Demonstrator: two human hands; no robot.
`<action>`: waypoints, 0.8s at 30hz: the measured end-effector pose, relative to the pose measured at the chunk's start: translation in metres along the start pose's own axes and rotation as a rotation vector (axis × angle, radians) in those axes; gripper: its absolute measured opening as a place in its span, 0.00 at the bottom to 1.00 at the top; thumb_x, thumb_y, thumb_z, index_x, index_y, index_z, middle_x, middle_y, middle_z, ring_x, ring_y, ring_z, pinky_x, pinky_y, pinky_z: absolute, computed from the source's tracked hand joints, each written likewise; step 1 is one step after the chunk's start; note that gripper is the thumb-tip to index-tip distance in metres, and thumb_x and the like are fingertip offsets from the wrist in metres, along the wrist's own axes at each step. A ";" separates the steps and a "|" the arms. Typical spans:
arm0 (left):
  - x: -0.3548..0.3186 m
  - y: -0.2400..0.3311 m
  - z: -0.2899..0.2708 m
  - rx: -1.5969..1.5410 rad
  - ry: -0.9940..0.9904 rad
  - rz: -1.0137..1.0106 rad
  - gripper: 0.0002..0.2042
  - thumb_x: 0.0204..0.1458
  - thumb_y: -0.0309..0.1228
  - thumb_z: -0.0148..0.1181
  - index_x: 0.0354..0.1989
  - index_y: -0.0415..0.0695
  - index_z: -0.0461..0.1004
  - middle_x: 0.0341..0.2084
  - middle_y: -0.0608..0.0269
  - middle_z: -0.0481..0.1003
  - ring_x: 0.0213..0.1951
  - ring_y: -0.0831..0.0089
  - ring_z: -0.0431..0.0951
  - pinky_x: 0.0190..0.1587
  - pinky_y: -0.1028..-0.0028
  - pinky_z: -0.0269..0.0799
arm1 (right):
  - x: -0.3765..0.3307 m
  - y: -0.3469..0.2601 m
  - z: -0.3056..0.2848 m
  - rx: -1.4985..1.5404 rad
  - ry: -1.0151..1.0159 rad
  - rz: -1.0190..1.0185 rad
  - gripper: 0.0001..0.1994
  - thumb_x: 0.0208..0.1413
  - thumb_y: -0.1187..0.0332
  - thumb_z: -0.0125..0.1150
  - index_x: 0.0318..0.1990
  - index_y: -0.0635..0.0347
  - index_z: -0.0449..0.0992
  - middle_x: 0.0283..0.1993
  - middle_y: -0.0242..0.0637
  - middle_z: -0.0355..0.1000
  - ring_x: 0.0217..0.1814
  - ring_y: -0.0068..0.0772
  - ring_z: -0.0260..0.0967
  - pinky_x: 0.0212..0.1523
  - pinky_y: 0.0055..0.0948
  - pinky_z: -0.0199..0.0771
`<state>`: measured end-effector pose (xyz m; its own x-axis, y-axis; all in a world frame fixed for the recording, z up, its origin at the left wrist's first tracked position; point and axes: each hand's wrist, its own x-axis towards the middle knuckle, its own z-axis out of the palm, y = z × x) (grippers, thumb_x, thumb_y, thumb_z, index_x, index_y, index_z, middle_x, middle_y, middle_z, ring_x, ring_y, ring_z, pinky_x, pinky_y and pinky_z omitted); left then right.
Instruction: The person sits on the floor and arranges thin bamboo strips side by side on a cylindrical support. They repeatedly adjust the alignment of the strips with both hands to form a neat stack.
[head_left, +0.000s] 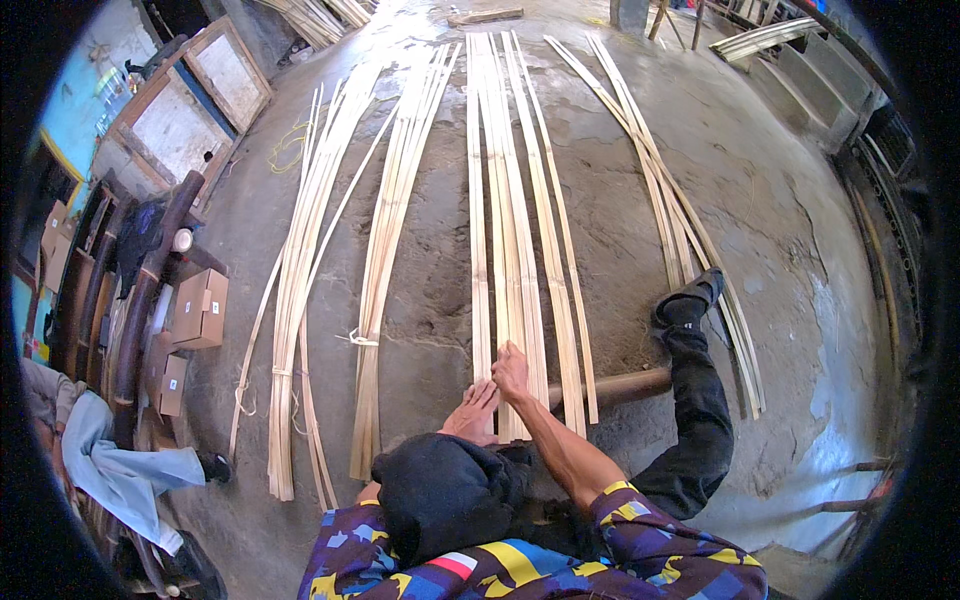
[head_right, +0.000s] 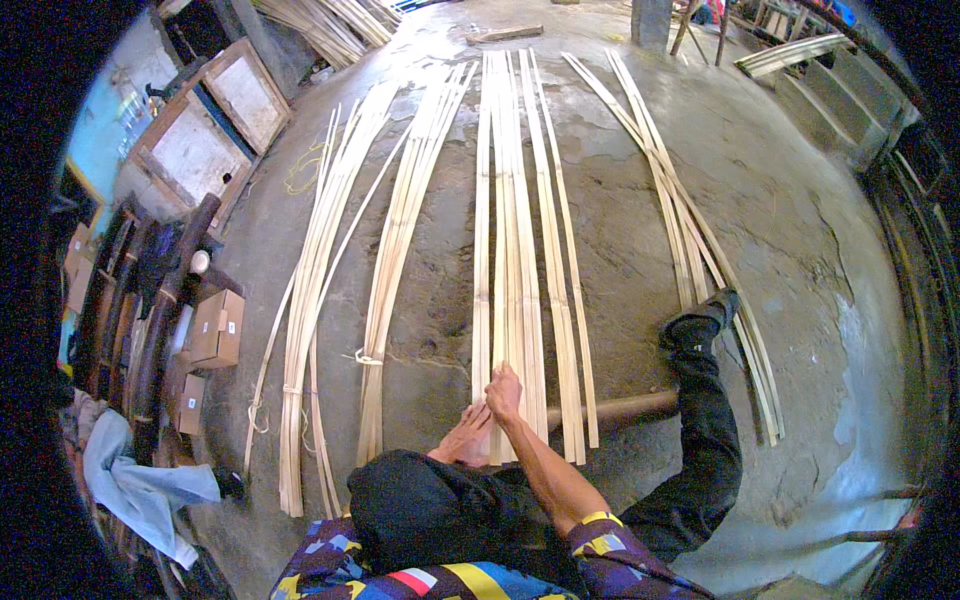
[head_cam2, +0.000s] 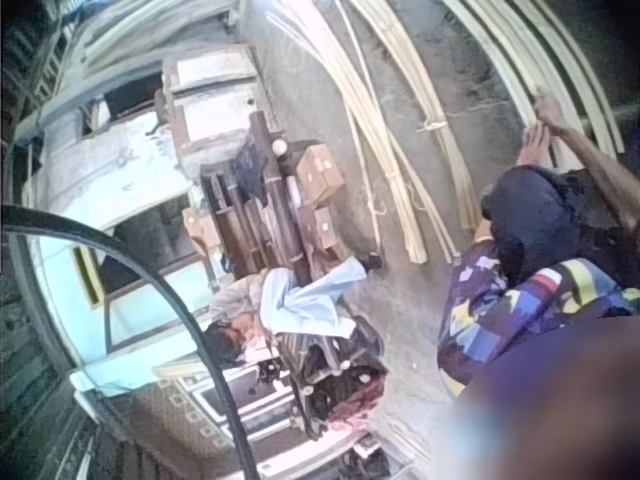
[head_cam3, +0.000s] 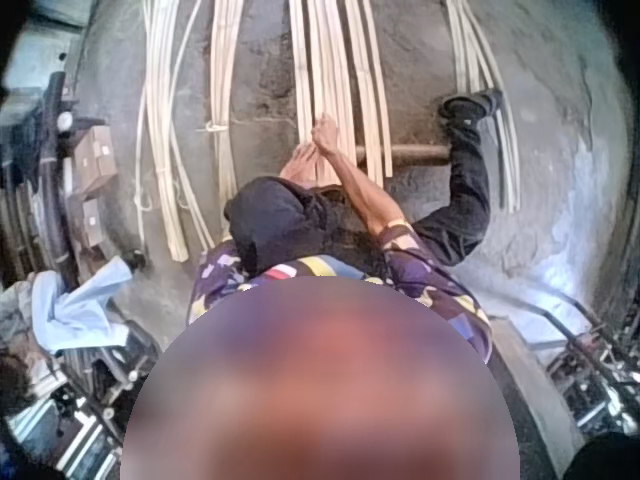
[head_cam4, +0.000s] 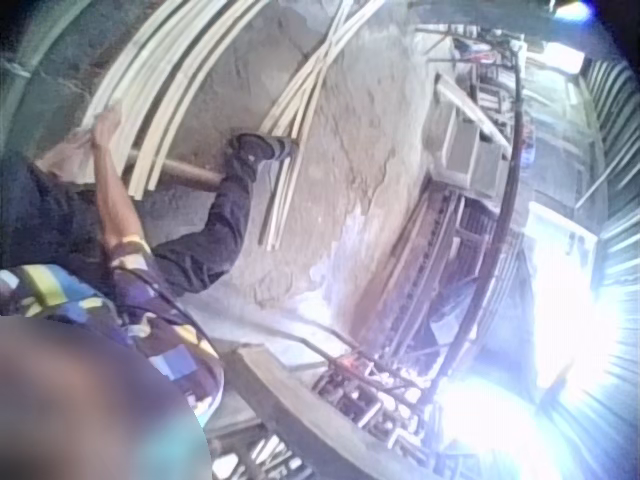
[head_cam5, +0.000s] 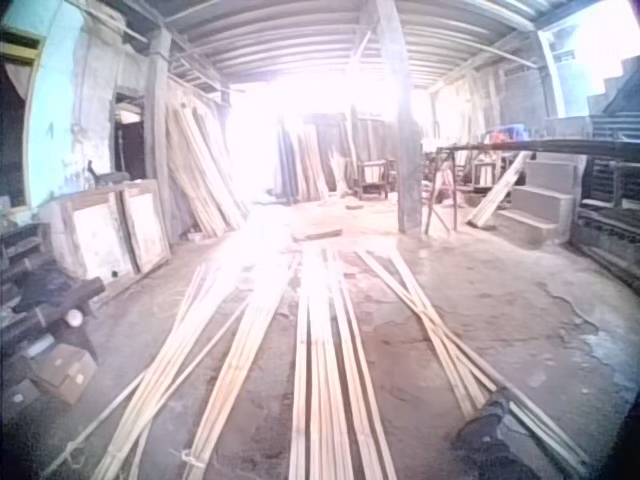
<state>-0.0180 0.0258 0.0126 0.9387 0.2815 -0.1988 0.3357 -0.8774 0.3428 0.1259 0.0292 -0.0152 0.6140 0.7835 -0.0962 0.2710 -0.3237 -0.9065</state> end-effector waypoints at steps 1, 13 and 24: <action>0.001 0.000 0.003 -0.001 -0.003 -0.010 0.49 0.32 0.55 0.60 0.59 0.35 0.48 0.60 0.43 0.44 0.64 0.52 0.38 0.63 0.58 0.33 | 0.006 -0.001 0.005 0.067 -0.039 0.115 0.16 0.56 0.68 0.44 0.50 0.68 0.63 0.19 0.38 0.65 0.15 0.26 0.62 0.13 0.29 0.62; 0.003 0.014 -0.003 -0.024 -0.007 -0.058 0.46 0.33 0.52 0.62 0.58 0.36 0.51 0.59 0.42 0.45 0.63 0.51 0.39 0.63 0.57 0.35 | -0.018 -0.027 -0.025 -0.258 -0.147 0.170 0.12 0.50 0.67 0.45 0.40 0.63 0.62 0.26 0.61 0.67 0.33 0.60 0.67 0.33 0.50 0.66; 0.005 0.008 -0.002 -0.185 0.022 -0.068 0.48 0.30 0.46 0.62 0.60 0.34 0.44 0.61 0.42 0.42 0.63 0.50 0.37 0.63 0.57 0.33 | -0.025 -0.015 -0.032 -0.390 -0.291 0.061 0.22 0.47 0.68 0.52 0.49 0.68 0.55 0.35 0.58 0.67 0.37 0.58 0.67 0.36 0.47 0.69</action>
<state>-0.0109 0.0207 0.0158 0.9143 0.3474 -0.2082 0.4049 -0.7705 0.4924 0.1301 -0.0029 0.0144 0.4199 0.8546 -0.3055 0.5329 -0.5047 -0.6792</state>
